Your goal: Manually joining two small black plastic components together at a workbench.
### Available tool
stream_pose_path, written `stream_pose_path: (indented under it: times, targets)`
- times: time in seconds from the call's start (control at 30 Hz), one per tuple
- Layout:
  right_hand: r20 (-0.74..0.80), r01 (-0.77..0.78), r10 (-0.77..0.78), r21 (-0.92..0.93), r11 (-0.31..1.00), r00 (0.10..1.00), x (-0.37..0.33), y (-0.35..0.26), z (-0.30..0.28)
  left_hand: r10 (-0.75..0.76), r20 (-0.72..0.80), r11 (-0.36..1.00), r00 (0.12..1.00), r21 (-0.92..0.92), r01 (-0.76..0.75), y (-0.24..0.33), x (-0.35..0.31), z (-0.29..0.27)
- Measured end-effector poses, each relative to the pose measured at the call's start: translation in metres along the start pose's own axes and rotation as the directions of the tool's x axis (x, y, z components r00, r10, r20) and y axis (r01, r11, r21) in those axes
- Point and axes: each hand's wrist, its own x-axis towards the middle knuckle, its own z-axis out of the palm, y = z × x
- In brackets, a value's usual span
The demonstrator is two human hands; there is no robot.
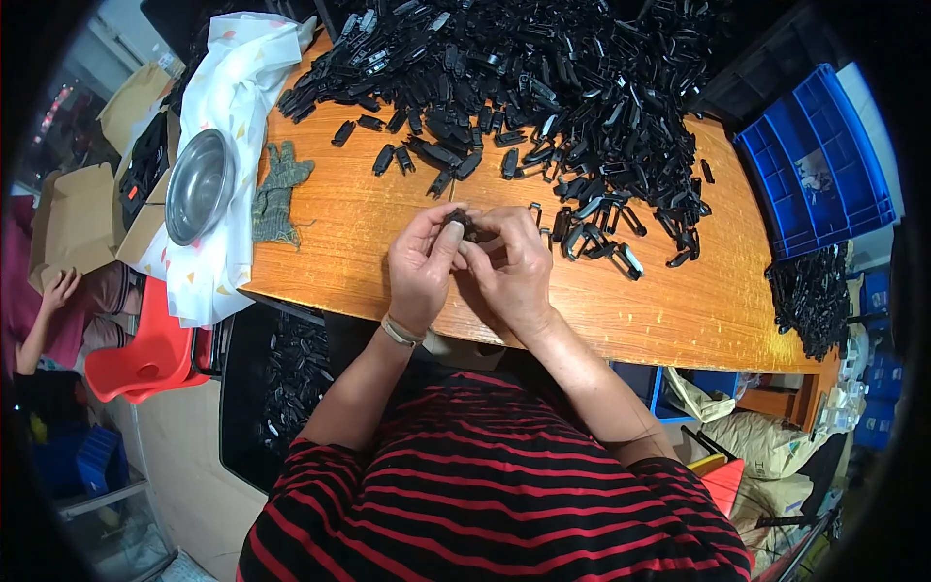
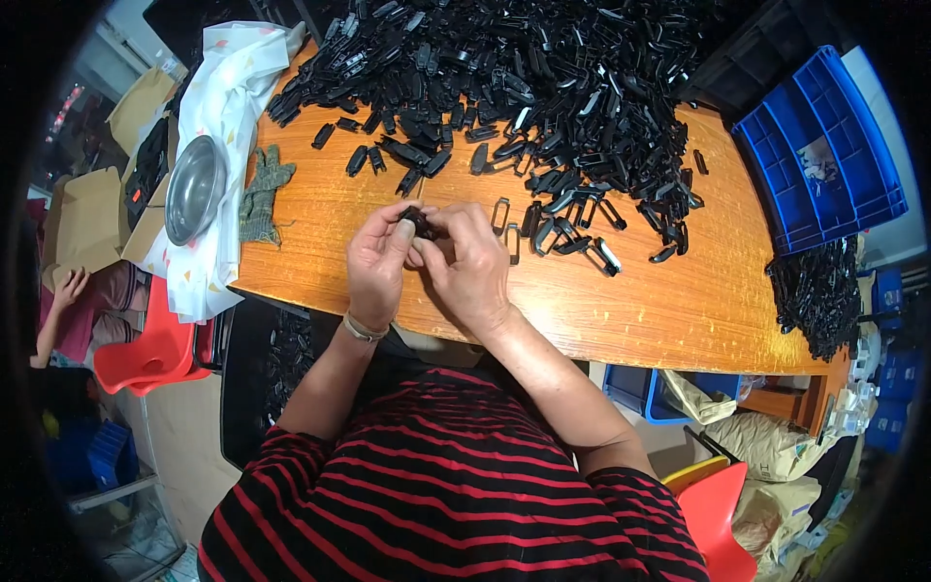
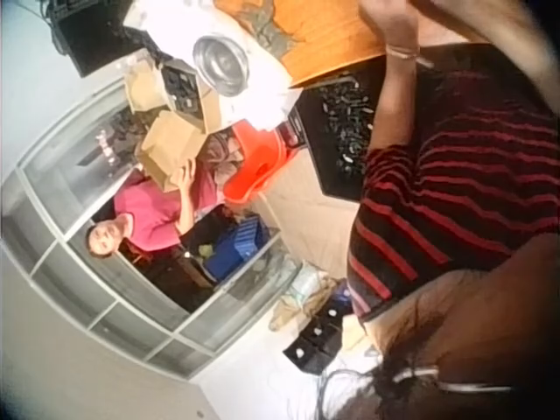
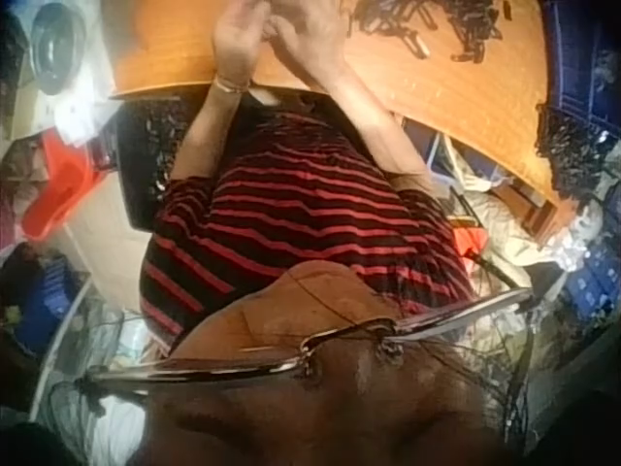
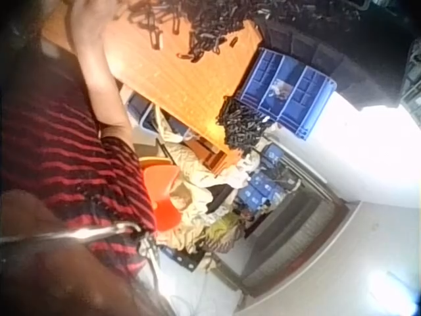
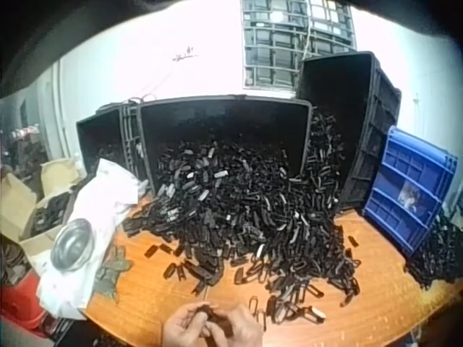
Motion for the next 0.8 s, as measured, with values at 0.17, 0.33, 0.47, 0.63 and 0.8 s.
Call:
stream_pose_path:
  times: [0.17, 0.33, 0.47, 0.63, 0.8]
  targets:
    - [0.237, -0.139, 0.142, -0.032, 0.99, 0.961, -0.011, -0.009, 0.0, -0.167, 0.128, 0.985, 0.978, -0.024, 0.171, 0.011, 0.0, -0.013]
    - [0.286, -0.272, 0.235, 0.096, 0.958, 0.929, -0.023, -0.029, 0.012, -0.186, 0.152, 0.975, 0.971, -0.095, 0.201, 0.021, -0.005, -0.013]
    - [0.416, -0.291, 0.227, 0.097, 0.952, 0.88, -0.019, -0.042, 0.013, -0.304, 0.039, 0.95, 0.952, 0.093, 0.299, 0.038, -0.02, -0.032]
    - [0.541, -0.076, 0.049, 0.027, 0.997, 0.84, -0.012, -0.019, -0.007, -0.257, 0.031, 0.803, 0.966, 0.562, 0.196, 0.089, -0.048, -0.102]
    - [0.362, -0.072, 0.244, -0.427, 0.901, 0.9, 0.023, 0.025, -0.055, -0.211, 0.072, 0.279, 0.975, 0.96, -0.011, 0.123, -0.071, -0.157]
